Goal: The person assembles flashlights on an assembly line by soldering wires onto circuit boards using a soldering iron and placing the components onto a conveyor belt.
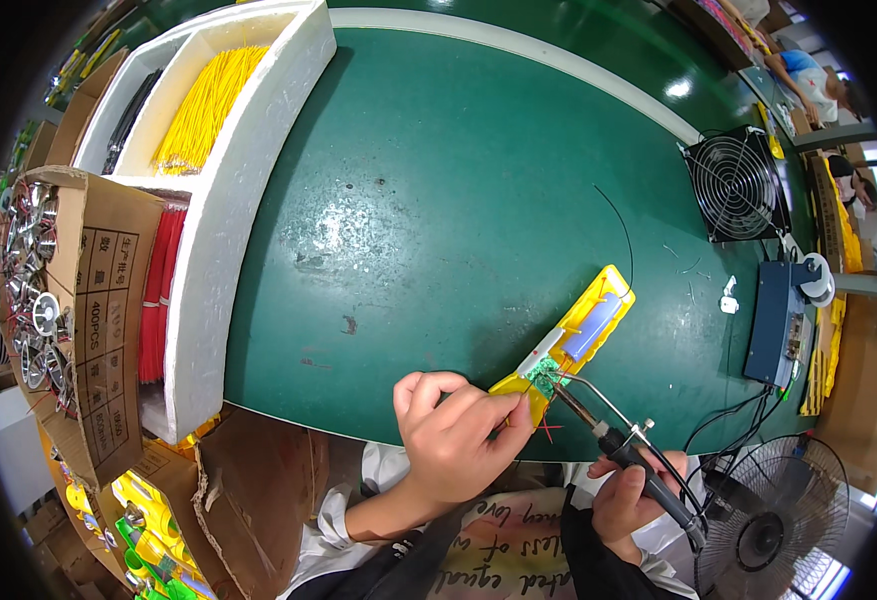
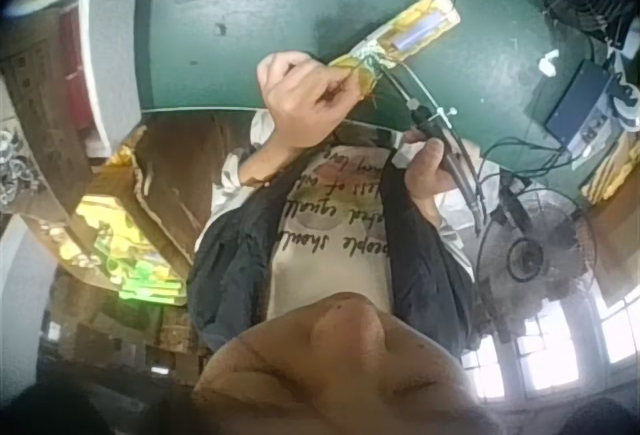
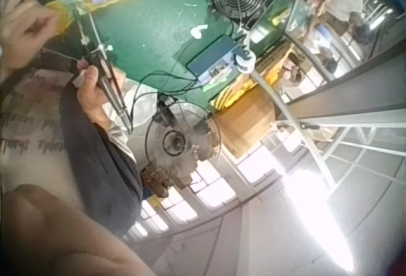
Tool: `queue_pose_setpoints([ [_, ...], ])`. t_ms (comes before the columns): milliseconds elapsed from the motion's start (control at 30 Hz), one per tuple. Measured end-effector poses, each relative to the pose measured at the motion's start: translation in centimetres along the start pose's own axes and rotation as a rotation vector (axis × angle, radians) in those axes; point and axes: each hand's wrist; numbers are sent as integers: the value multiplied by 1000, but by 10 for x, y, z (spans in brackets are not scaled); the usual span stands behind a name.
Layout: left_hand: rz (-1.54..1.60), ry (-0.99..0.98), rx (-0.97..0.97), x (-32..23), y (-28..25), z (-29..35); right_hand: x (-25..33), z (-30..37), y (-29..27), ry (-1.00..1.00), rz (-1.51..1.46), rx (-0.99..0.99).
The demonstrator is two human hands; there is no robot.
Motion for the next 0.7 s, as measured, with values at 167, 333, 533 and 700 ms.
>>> queue_pose_setpoints([
  [167, 0, -4, 5, -1, 0, 0, 1, 0, -3, 0, 13, 14],
  [333, -8, -4, 1, -1, 1, 0, 1, 1, -4, 0, 23, 22],
  [533, -10, -7, 5, -1, 1, 1, 1, 0, -6, -7, 29, -84],
  [700, -14, -12, 4, 0, 1, 4, -4, -13, -19, -127, -38, -306],
])
Point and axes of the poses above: each hand's wrist, its own z-axis away from the middle knuckle, its own y-axis out of the palm, x = y × z, and after that the axes turned 10 degrees about y, right-handed
